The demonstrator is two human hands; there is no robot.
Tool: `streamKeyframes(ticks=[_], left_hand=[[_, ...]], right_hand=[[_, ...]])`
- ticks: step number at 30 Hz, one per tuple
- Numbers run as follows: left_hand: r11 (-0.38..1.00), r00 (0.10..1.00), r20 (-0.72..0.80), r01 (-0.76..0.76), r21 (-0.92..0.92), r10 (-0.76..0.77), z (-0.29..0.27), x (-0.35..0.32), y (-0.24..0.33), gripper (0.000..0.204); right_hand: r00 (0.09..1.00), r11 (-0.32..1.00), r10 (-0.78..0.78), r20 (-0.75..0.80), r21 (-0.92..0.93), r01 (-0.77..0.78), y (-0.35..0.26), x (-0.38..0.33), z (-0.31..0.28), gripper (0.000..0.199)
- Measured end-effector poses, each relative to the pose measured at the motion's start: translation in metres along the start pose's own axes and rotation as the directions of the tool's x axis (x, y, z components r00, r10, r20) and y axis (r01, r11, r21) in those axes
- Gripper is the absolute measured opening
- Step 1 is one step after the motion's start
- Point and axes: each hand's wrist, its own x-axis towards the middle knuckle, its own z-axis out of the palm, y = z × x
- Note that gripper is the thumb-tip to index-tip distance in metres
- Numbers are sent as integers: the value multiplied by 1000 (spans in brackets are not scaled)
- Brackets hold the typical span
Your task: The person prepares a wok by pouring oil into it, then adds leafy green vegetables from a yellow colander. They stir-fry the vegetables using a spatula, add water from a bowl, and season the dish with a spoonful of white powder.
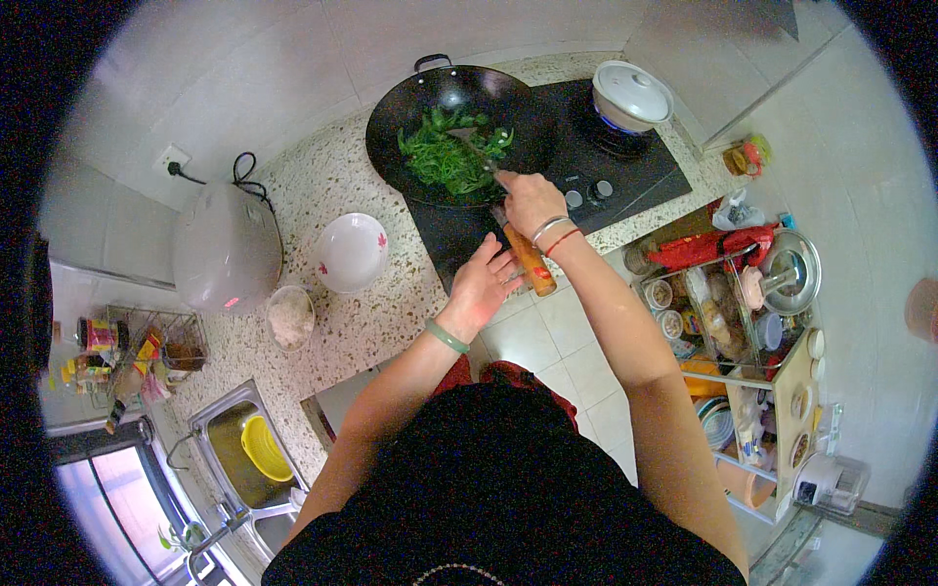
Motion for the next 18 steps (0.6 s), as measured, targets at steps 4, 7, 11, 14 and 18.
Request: streamKeyframes(ticks=[4,7,11,14,18], left_hand=[[998,1000,-7,-19,-63,19,2,0,7,74],[999,1000,4,6,-54,-6,1,0,8,69],[997,998,51,37,-61,-34,0,8,3,54],[996,996,60,65,-56,-61,7,10,0,41],[995,997,9,77,-57,-76,13,6,3,39]], right_hand=[[995,985,-102,-8,142,102,23,-10,-29,33],[984,941,117,136,301,-154,34,-20,-67,29],[904,877,207,375,338,-341,39,-12,-114,31],[915,969,198,352,71,-237,56,-1,-124,28],[972,911,157,176,-405,-74,38,8,-121,28]])
